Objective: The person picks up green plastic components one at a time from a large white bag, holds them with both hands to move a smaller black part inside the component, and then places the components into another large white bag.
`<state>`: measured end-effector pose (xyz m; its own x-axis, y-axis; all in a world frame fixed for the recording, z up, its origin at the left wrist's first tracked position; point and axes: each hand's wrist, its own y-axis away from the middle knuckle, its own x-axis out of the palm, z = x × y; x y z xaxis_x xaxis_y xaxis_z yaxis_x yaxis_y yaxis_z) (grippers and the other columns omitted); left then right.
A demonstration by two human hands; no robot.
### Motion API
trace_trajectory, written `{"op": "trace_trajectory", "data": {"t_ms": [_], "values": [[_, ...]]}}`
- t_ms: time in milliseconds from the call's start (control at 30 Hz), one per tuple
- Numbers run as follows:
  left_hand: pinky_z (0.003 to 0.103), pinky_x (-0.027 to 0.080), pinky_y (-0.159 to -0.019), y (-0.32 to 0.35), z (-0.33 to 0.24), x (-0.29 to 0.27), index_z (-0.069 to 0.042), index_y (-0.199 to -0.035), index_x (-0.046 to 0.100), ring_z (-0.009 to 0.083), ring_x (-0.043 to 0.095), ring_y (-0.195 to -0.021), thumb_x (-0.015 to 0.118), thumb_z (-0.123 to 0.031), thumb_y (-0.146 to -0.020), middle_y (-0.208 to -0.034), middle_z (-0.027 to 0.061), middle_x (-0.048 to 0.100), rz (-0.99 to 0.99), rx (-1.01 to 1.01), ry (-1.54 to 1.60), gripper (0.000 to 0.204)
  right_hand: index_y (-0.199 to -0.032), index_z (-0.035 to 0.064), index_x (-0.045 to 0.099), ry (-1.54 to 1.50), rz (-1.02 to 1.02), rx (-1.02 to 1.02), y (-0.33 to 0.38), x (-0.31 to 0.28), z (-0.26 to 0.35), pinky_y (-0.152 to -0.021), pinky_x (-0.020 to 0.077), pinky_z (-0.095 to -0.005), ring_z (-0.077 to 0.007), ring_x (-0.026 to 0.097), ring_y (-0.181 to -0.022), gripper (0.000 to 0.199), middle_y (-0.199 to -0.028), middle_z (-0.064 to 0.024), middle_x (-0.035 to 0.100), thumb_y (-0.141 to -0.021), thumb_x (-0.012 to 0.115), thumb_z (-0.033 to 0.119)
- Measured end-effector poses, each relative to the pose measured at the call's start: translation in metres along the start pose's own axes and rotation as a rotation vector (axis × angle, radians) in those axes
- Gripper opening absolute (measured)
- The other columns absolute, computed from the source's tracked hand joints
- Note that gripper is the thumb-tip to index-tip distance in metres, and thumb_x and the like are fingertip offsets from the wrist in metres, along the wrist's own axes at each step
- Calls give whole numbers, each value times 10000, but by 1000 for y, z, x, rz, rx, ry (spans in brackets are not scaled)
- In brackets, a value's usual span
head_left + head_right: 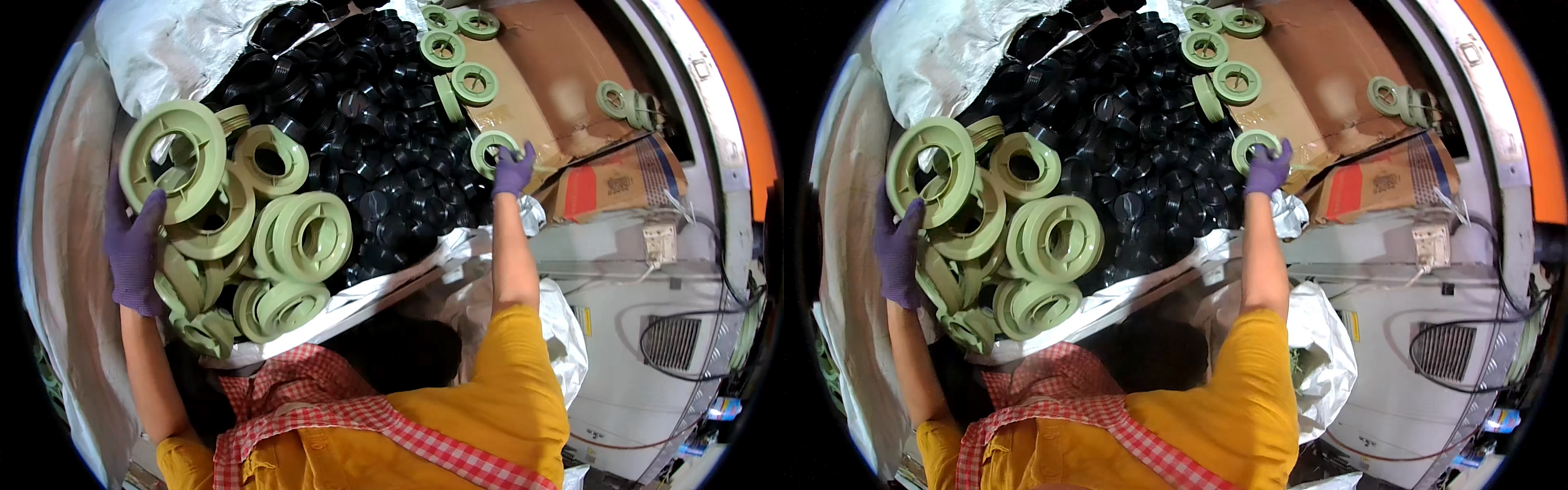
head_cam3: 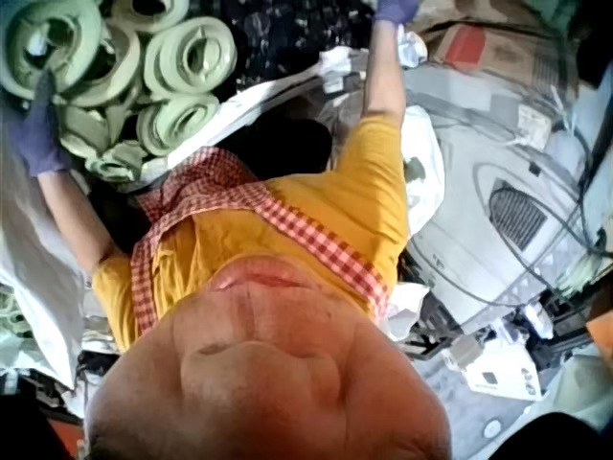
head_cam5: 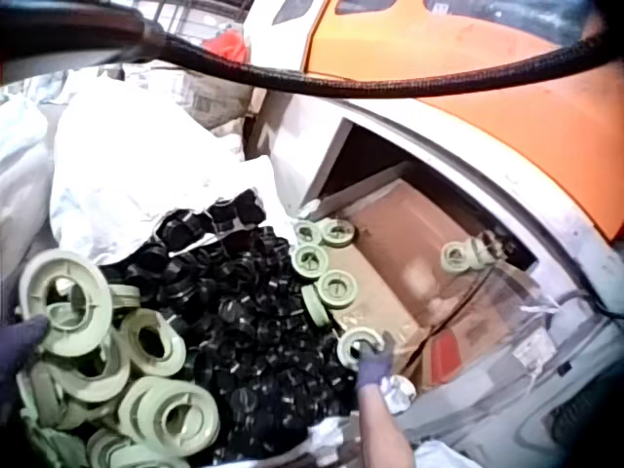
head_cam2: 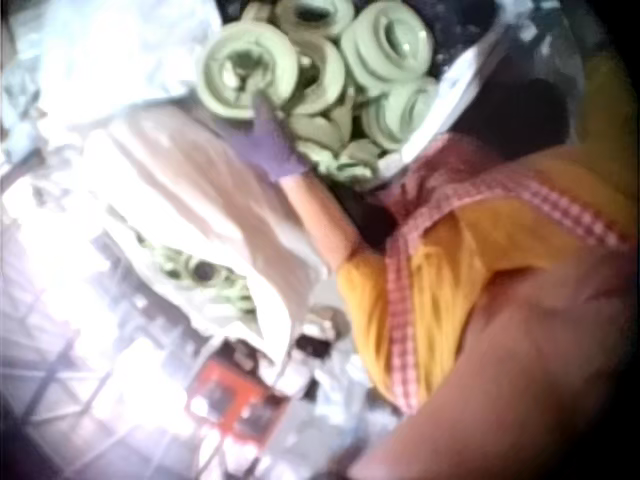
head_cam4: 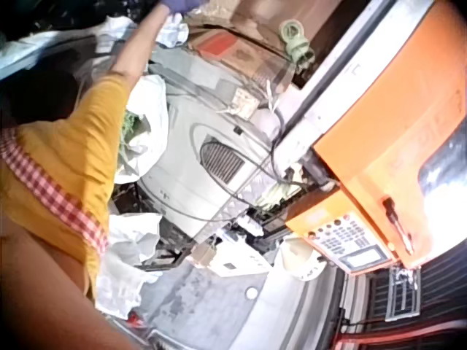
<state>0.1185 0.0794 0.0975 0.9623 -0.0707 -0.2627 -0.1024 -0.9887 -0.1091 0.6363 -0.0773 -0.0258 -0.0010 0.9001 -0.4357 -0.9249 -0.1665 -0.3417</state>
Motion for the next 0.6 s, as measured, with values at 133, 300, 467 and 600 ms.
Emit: {"op": "trace_trajectory", "data": {"t_ms": [133, 300, 467, 600], "values": [[322, 338, -1006, -4, 27, 12, 19, -1317, 406, 219, 442, -1195, 617, -114, -837, -1275, 166, 477, -38, 75, -207, 541, -1222, 105, 522, 693, 321, -33, -63, 25, -101, -860, 450, -412, -348, 586, -997, 486, -1041, -187, 624, -784, 592, 301], [343, 359, -994, 33, -21, 51, -13, -1257, 469, 238, 492, -1144, 626, -83, -810, -1244, 148, 499, -111, 444, -340, 480, -941, 42, 567, 232, 206, -70, -62, 20, -121, -724, 472, -429, -397, 601, -829, 260, -911, -220, 633, -886, 479, 280], [333, 397, -951, 76, -53, 105, -24, -1264, 458, 231, 506, -1113, 671, -69, -767, -1216, 145, 517, 310, 461, -11, 543, -930, 51, 566, -128, 618, -443, 62, -27, 70, -694, 451, -253, -149, 545, -725, 129, -773, -40, 570, -865, 569, 162], [280, 470, -858, 94, -81, 155, -36, -1370, 321, 188, 570, -999, 659, -14, -766, -1194, 115, 526, 513, -109, 599, 693, -778, 70, 595, -264, 601, -1202, 138, -101, 166, -745, 466, -377, -301, 580, -753, 105, -764, -92, 586, -690, 636, 29]]}}
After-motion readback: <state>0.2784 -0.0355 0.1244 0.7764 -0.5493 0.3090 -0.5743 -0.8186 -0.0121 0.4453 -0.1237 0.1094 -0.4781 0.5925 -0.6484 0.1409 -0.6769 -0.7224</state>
